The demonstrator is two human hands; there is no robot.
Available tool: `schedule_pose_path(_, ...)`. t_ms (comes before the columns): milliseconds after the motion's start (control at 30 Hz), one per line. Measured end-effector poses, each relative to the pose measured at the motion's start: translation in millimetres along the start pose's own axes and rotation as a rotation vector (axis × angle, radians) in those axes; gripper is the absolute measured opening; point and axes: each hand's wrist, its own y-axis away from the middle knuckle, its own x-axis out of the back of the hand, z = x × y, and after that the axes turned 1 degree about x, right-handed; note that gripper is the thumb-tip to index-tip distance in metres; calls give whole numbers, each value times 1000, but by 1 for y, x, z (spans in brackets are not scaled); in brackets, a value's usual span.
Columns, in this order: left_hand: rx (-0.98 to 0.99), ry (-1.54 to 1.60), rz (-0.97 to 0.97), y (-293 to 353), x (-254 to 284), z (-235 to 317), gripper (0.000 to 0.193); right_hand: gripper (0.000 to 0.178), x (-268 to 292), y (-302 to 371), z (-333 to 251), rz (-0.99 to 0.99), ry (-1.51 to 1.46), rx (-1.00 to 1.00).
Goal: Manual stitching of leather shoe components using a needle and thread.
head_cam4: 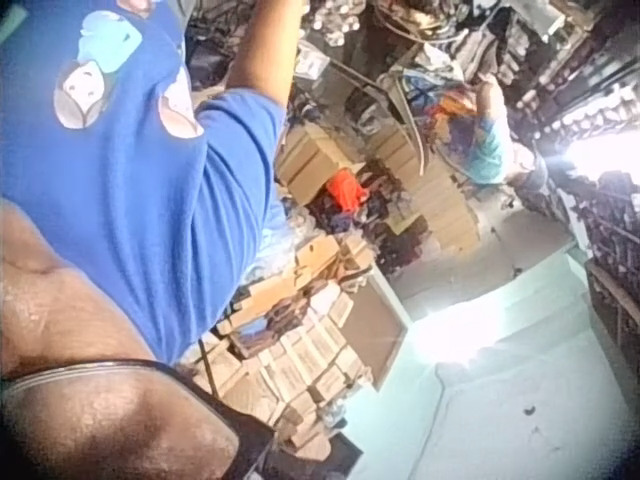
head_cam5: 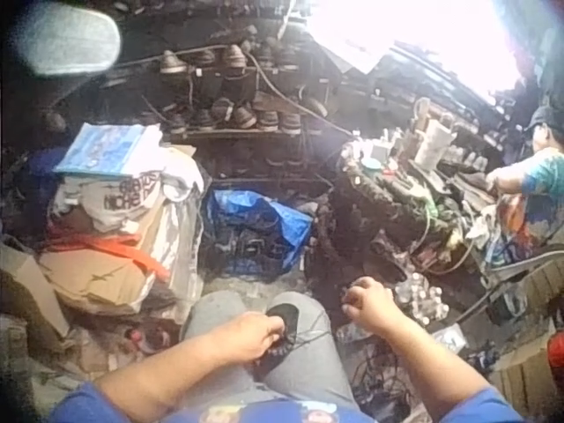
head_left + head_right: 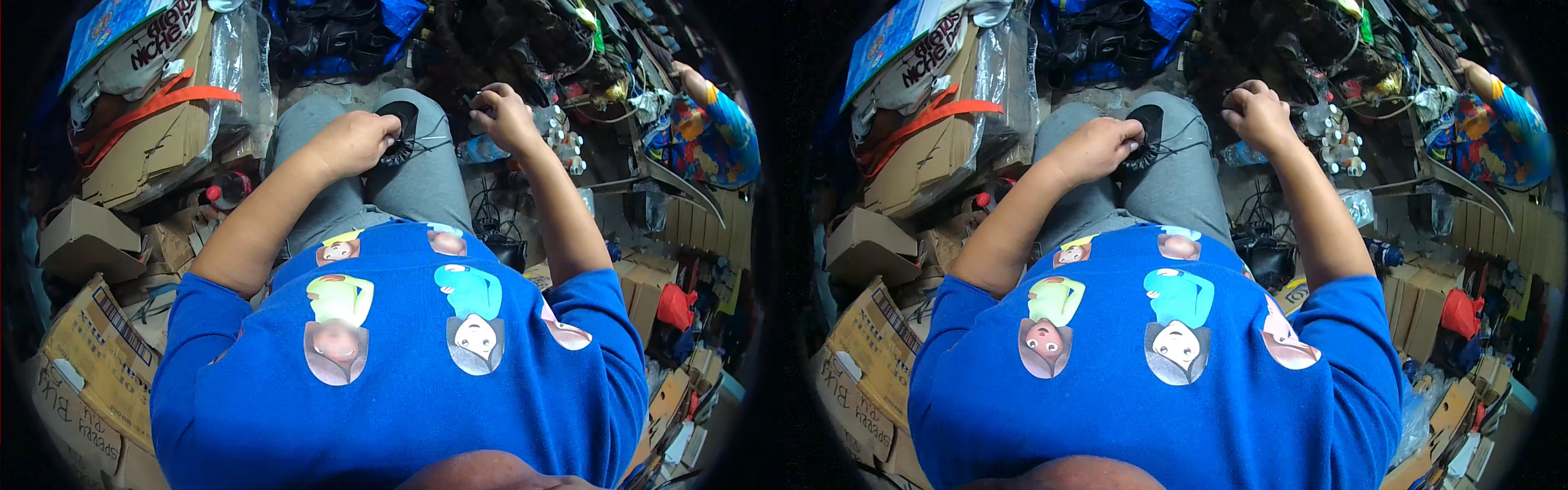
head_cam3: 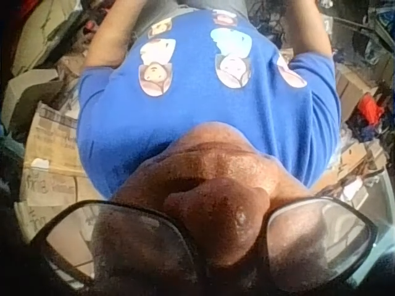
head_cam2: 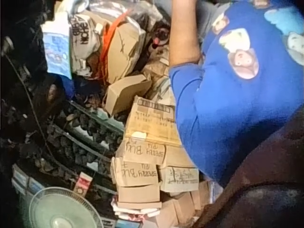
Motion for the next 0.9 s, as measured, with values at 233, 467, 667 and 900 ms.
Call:
schedule_pose_path(233, -7, 2, -3, 7, 2, -4, 17, 9, 16, 7, -80, -78, 217, 592)
schedule_pose_path(467, -201, -216, 118, 38, 9, -17, 17, 15, 1, 3, -69, -63, 141, 696)
schedule_pose_path(667, 163, -144, 373, 129, 48, -73, 7, 8, -1, 24, 26, -2, -37, 385)
schedule_pose_path(900, -289, 997, 520, 67, 87, 28, 14, 25, 27, -17, -64, 1, -1653, 116)
